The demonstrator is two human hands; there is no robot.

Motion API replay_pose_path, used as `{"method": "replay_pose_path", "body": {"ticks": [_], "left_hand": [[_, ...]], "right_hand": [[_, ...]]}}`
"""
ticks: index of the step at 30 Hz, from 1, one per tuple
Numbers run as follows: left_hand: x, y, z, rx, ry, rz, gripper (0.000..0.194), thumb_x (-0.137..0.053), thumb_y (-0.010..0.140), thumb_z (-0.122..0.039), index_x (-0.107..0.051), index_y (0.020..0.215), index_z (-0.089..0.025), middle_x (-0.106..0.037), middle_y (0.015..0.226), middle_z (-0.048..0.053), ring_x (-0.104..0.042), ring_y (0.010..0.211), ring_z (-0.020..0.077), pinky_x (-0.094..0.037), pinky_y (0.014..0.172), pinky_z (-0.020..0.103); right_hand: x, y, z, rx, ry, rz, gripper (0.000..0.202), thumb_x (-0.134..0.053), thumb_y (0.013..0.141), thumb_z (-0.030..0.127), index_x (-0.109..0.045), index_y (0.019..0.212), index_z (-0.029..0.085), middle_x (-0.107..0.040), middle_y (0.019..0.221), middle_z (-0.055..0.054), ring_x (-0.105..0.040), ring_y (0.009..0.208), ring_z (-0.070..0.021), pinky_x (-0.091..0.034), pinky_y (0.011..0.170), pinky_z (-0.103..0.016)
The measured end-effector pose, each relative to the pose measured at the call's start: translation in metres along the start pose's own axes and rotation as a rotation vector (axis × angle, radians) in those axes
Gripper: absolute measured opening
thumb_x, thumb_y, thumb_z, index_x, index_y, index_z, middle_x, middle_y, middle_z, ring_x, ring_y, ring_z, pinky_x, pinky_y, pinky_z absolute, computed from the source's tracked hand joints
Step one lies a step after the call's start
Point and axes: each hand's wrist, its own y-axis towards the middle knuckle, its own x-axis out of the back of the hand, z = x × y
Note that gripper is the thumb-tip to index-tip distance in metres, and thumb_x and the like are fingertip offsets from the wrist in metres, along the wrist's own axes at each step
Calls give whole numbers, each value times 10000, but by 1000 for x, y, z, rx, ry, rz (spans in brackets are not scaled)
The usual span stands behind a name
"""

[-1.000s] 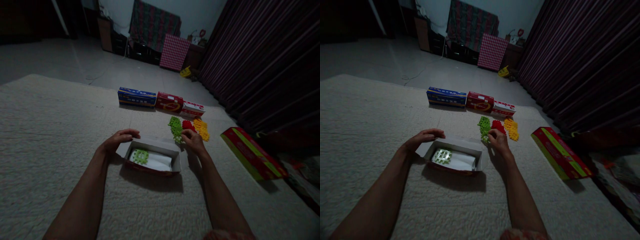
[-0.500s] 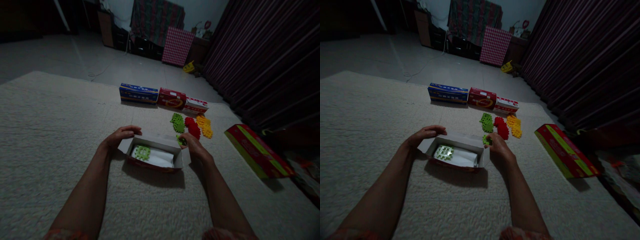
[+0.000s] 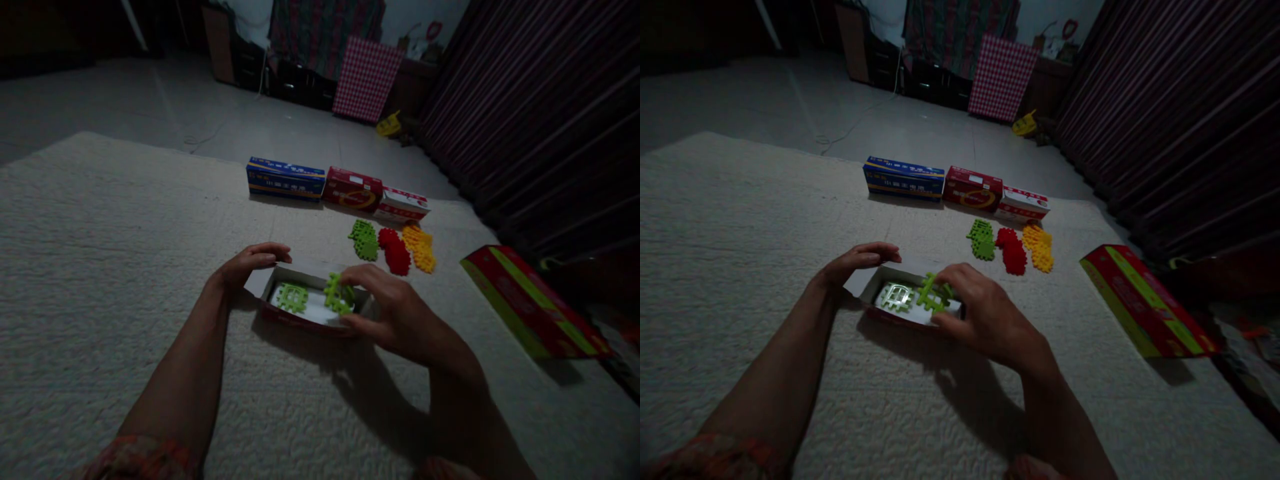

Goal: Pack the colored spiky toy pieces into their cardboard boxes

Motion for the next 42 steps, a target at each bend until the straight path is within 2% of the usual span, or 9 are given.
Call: {"method": "replay_pose_path", "body": {"ticks": [3, 7, 15, 20, 30, 33, 37, 42], "left_hand": [[-1, 0, -1, 20, -21, 11, 338, -781, 697, -346, -783, 1011, -221, -758, 1025, 83, -658, 994, 278, -464, 933, 443], [-3, -1, -2, 15, -12, -4, 339, -781, 682, -337, -785, 1002, -224, -759, 1010, 70, -650, 990, 275, -439, 953, 446], [-4, -1, -3, 7, -1, -1, 334, -766, 699, -334, -778, 1012, -217, -750, 1004, 75, -647, 987, 280, -435, 947, 458], [-4, -1, -1, 15, -44, 22, 361, -793, 687, -332, -782, 1027, -213, -752, 1024, 81, -660, 967, 267, -470, 925, 438], [-3, -1, -3, 20, -42, 33, 335, -781, 710, -319, -776, 1028, -216, -762, 1011, 72, -675, 959, 266, -492, 896, 429], [-2, 0, -2, 29, -63, 39, 347, -793, 706, -319, -777, 1037, -215, -762, 1020, 76, -679, 937, 260, -499, 878, 423], [-2, -1, -2, 11, -43, 38, 343, -800, 704, -325, -785, 1026, -207, -763, 1011, 78, -676, 936, 257, -492, 894, 423], [-4, -2, -3, 10, -84, 46, 357, -799, 699, -317, -778, 1034, -197, -758, 992, 78, -672, 896, 242, -496, 843, 398]], "right_hand": [[-15, 3, 5, -40, -50, 131, 293, -712, 857, 263, -597, 1120, 206, -671, 1150, -101, -623, 1061, -246, -506, 936, -408], [-21, 2, -3, -73, -61, 184, 297, -689, 881, 274, -589, 1154, 211, -659, 1162, -106, -616, 1056, -247, -501, 928, -403], [-22, 8, -2, -102, -54, 234, 317, -677, 887, 304, -592, 1180, 217, -674, 1173, -96, -644, 1022, -241, -505, 875, -374], [-22, 8, 4, -129, -80, 259, 308, -679, 874, 249, -597, 1169, 212, -678, 1167, -93, -644, 1031, -242, -499, 886, -373], [-22, 6, 9, -126, -58, 222, 242, -677, 837, 165, -564, 1046, 213, -645, 1164, -86, -627, 1004, -214, -506, 870, -347], [-23, 7, 9, -119, -64, 241, 190, -651, 861, 151, -580, 1027, 211, -656, 1113, -74, -626, 969, -204, -503, 839, -327], [-25, 11, 9, -39, -32, 308, 111, -597, 900, 128, -635, 968, 206, -667, 1044, -57, -629, 891, -174, -481, 763, -279], [-25, 25, 12, -70, -127, 367, 103, -704, 844, 200, -704, 947, 209, -698, 946, -53, -637, 801, -181, -435, 672, -275]]}}
